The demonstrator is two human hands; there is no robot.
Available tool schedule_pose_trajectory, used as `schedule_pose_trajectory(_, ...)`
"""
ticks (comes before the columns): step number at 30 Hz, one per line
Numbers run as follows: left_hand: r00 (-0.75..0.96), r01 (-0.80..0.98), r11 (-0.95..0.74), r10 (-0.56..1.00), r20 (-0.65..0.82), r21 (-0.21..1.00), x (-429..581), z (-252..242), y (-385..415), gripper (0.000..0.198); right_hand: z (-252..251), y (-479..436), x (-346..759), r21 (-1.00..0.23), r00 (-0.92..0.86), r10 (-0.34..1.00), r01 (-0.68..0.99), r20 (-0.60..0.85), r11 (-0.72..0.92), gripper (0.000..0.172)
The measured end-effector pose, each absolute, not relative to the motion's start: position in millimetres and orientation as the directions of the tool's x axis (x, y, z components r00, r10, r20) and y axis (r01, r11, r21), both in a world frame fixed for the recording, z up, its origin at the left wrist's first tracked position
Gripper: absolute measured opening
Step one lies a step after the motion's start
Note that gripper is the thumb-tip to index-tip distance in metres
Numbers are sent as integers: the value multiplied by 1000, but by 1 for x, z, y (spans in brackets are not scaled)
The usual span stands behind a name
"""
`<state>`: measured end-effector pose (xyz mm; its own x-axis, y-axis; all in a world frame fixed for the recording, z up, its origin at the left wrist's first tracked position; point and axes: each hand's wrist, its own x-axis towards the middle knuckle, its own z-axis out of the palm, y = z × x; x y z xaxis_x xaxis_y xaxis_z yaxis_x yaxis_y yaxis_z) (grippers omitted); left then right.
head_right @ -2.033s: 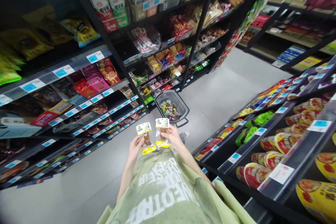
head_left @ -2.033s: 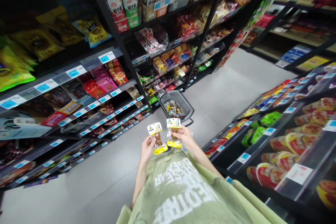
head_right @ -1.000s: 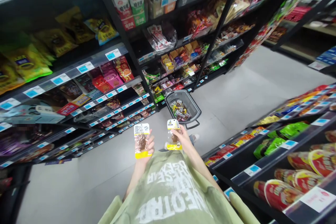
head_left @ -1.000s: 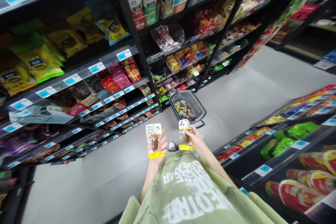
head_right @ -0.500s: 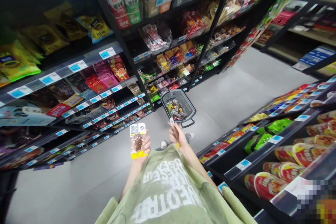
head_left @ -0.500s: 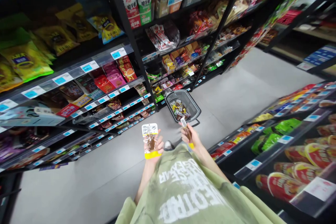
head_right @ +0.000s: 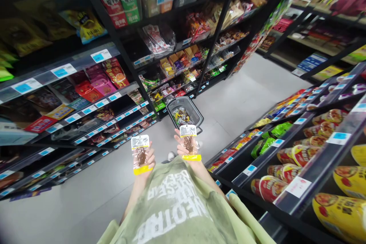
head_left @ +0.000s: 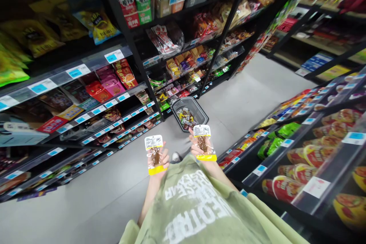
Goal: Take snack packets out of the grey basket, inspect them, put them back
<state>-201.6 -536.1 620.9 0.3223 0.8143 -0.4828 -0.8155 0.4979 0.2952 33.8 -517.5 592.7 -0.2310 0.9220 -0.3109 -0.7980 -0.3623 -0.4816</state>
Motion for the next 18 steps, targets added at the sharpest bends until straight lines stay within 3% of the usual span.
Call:
schedule_pose_trajectory(7,285,-788,511,796,-533,342,-202,620,-536,64,593,-517,35,-607,-231,926,-703,-298,-371,65)
schedule_pose_trajectory(18,350,-815,508,816,-460,280,-202,613,-536,66,597,-516,33,-618,-226,922,-689,-316,-380,69)
